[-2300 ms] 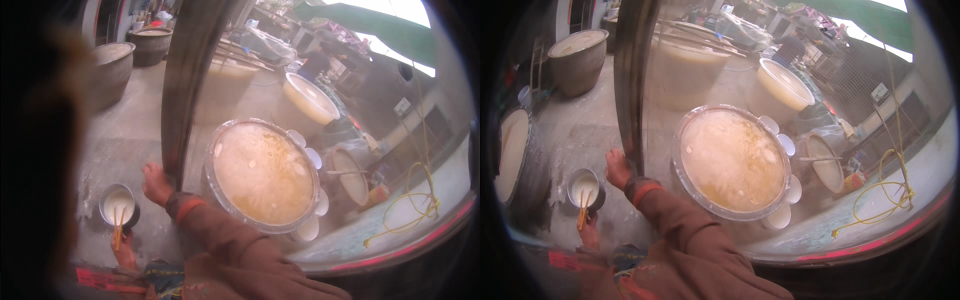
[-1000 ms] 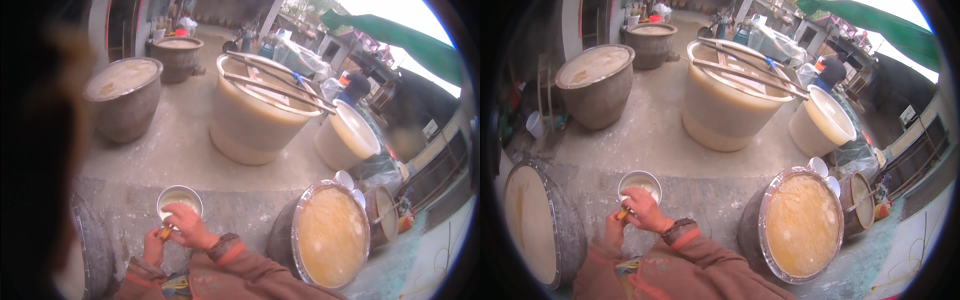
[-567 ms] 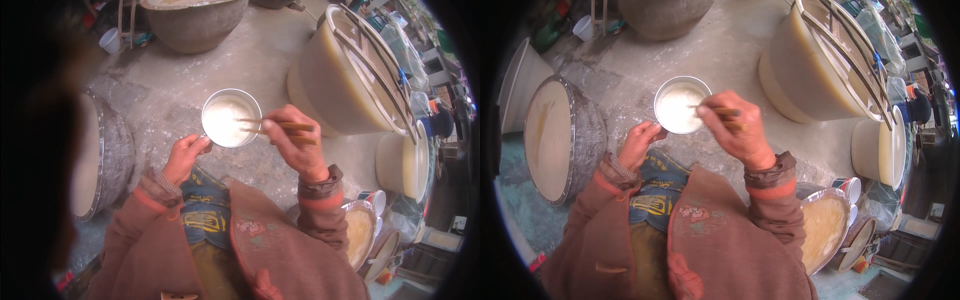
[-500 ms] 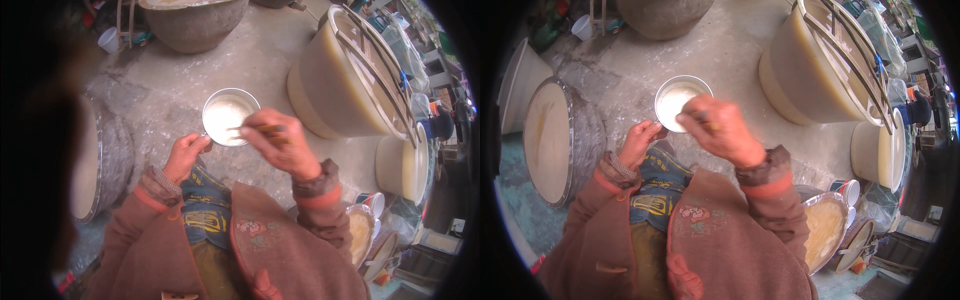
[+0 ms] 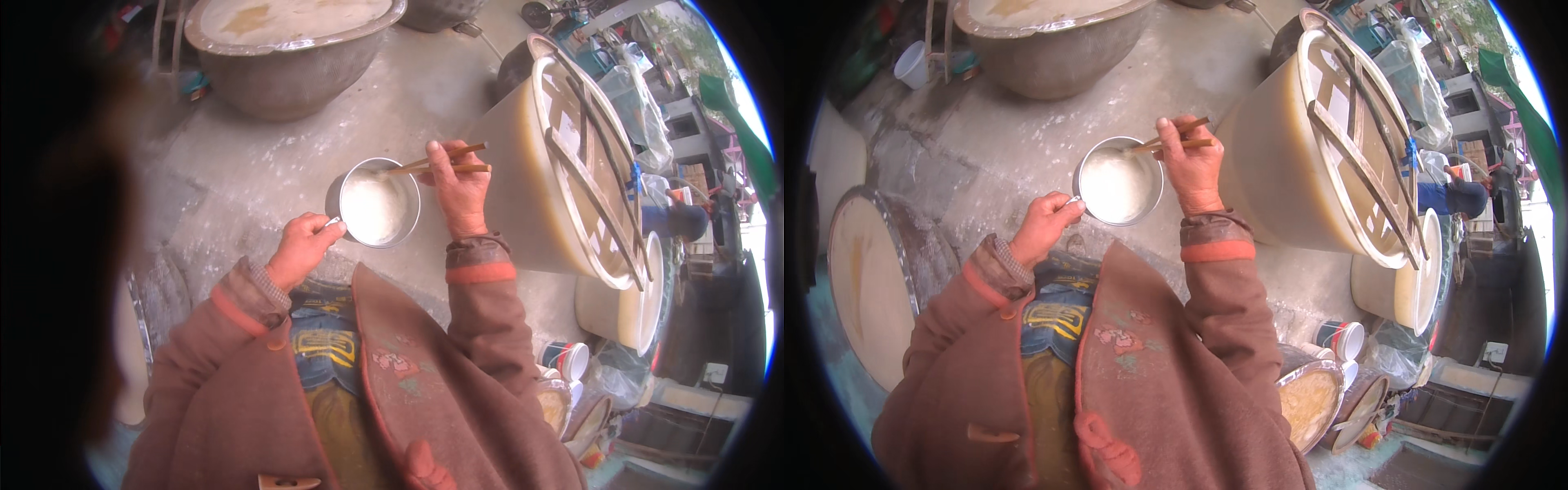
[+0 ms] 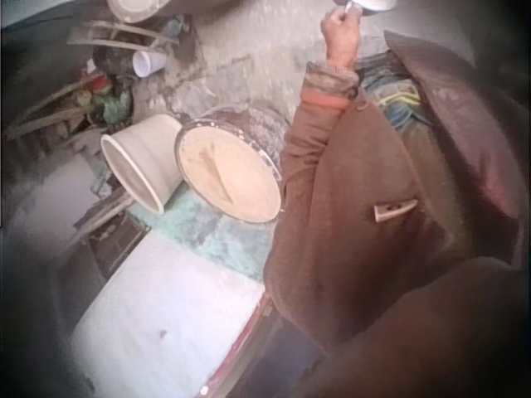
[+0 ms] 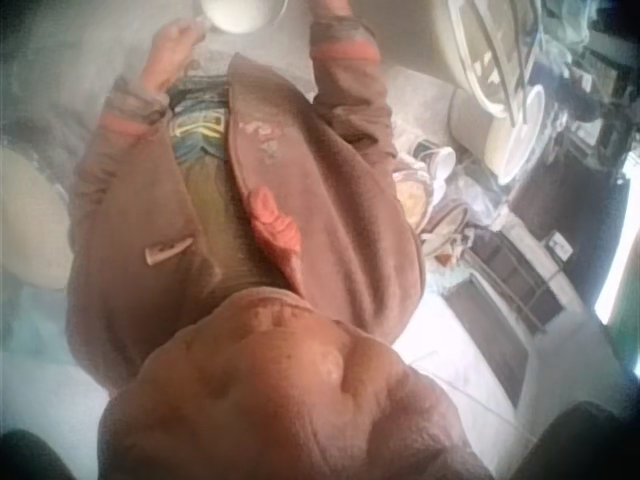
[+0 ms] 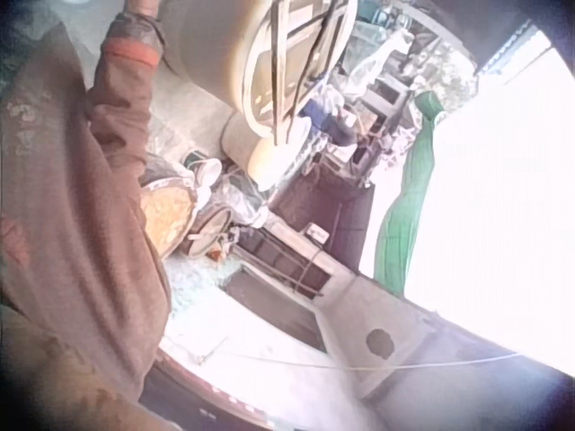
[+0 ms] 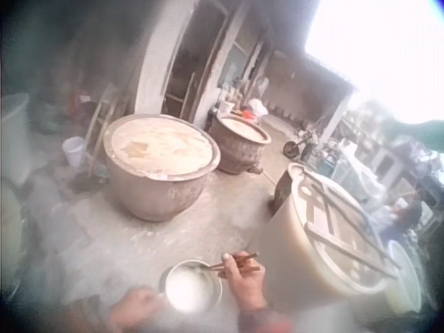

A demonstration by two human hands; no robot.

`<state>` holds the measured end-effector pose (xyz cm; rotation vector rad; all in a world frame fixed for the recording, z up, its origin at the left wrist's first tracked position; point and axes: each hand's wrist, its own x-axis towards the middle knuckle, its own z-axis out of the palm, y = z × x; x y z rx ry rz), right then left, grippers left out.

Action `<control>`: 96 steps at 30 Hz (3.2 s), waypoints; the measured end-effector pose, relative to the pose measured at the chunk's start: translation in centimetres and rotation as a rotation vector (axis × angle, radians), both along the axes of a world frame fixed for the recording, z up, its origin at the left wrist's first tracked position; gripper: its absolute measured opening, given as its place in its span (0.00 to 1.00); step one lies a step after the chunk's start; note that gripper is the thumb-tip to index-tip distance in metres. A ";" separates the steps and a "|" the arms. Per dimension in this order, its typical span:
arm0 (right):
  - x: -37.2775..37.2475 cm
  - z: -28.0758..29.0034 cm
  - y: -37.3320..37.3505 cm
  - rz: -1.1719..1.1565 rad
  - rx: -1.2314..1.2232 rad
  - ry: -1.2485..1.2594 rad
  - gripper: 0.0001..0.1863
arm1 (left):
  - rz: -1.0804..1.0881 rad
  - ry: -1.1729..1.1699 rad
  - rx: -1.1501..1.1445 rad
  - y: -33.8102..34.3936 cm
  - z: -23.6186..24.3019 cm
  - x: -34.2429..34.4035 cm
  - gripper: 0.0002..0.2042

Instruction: The person fills a metal cup with water at the sink, then adds a white powder from a plastic bag and stirs with chopsticks to form a batter. The person moves between the kitchen and an outdoor area while mixing.

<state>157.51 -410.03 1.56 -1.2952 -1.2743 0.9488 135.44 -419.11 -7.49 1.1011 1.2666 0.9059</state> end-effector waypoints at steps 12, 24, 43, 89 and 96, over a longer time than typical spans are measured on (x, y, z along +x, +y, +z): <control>5.2 -1.9 10.2 -0.234 -0.068 -0.197 0.13 | 0.145 -0.119 -0.017 15.0 -2.5 4.8 0.12; 13.5 -1.6 34.8 0.113 0.156 -0.405 0.11 | -0.088 -0.144 -0.152 33.7 -2.5 16.8 0.15; 21.4 -0.8 58.6 0.722 0.181 -0.409 0.05 | 0.076 -0.088 0.057 64.8 -4.5 19.1 0.14; 22.6 -7.8 139.1 0.894 0.122 -0.326 0.03 | 0.461 -0.466 -0.117 131.2 -9.8 25.8 0.13; 14.5 -7.5 150.4 1.060 0.249 -0.290 0.05 | 0.552 -0.365 -0.025 141.1 -9.6 20.2 0.13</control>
